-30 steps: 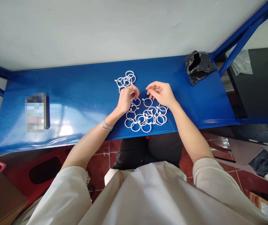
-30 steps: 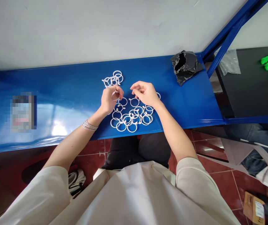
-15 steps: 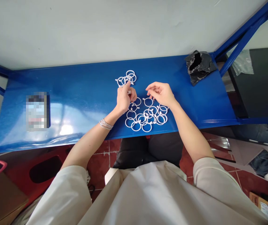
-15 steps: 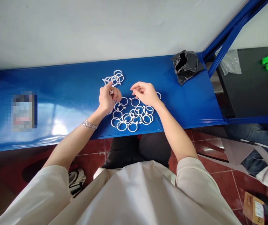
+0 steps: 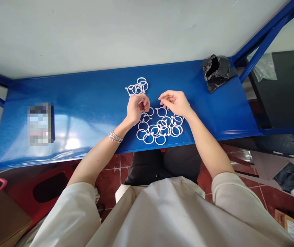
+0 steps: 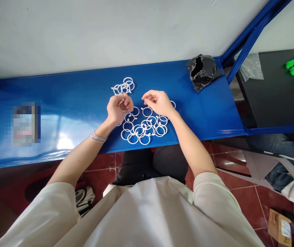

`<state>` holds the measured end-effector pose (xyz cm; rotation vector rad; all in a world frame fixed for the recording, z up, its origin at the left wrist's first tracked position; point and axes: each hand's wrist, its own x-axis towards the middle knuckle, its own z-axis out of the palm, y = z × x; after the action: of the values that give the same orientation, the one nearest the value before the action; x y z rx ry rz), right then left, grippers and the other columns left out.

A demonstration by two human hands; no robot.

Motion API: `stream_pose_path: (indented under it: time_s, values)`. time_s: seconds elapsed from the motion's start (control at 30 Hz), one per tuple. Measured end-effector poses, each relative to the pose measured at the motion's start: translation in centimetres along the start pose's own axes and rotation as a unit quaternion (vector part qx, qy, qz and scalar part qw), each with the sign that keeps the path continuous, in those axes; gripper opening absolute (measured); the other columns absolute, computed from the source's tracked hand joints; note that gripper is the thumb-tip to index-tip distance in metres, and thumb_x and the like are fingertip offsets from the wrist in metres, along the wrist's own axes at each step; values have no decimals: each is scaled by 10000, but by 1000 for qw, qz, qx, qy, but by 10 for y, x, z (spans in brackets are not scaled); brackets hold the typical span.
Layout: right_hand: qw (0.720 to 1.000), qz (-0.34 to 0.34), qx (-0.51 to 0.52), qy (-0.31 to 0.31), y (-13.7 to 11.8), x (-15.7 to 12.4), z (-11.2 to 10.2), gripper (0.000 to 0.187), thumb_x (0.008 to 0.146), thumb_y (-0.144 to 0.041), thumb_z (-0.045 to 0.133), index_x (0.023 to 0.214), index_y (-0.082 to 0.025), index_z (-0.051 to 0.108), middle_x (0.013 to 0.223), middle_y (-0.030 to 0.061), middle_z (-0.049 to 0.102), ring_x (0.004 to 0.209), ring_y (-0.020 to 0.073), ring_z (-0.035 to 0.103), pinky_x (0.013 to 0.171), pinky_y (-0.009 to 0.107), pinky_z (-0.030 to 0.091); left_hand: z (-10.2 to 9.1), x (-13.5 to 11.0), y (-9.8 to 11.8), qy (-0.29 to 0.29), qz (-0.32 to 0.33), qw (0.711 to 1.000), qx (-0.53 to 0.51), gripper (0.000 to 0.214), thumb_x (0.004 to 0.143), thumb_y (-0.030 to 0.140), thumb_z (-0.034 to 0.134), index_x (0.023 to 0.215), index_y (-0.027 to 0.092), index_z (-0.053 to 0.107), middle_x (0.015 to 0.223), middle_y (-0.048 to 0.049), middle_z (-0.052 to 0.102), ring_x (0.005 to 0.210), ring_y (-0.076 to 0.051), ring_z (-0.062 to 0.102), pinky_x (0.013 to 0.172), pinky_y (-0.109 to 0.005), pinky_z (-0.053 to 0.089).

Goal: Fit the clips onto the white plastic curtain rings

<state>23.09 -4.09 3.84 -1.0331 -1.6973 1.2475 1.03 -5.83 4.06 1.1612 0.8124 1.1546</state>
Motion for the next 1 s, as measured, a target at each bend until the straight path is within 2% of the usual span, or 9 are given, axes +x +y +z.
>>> stream_pose_path:
  time_s: [0.2,0.43,0.73,0.87,1.0]
  values:
    - [1000,-10,-6,-3,-3,-1,0,269,944,-455,820,982,-193,774,841,63,766,747,200,745,720,368,668,1,1,1,17,-10,1000,-15,616,952,652,659,586,238,387,549,22,367,454,-85,330,436,-287,208]
    - [1000,-8,0,-5,-2,0,-1,308,922,-492,840,978,-197,768,848,67,775,767,202,749,698,353,668,3,4,1,12,-2,1000,13,698,943,755,724,592,221,444,559,13,424,463,-81,375,428,-281,202]
    - [1000,-9,-6,-2,-4,-1,-1,297,922,-488,844,974,-202,781,852,70,790,753,203,743,698,360,666,5,3,1,-3,1,1000,14,713,912,719,764,540,222,413,521,35,366,431,-63,293,419,-273,175]
    - [1000,-8,-5,-1,-2,-1,-1,313,930,-502,841,985,-199,781,856,70,780,772,208,745,703,358,665,6,0,-2,21,19,998,54,696,938,682,746,534,223,413,510,39,373,440,-67,309,434,-275,216]
    - [1000,-10,-6,2,1,0,0,306,940,-498,830,985,-200,776,841,67,771,761,209,739,693,359,653,7,-3,-2,49,52,992,102,645,1002,614,668,538,220,455,535,6,448,506,-98,404,477,-279,284]
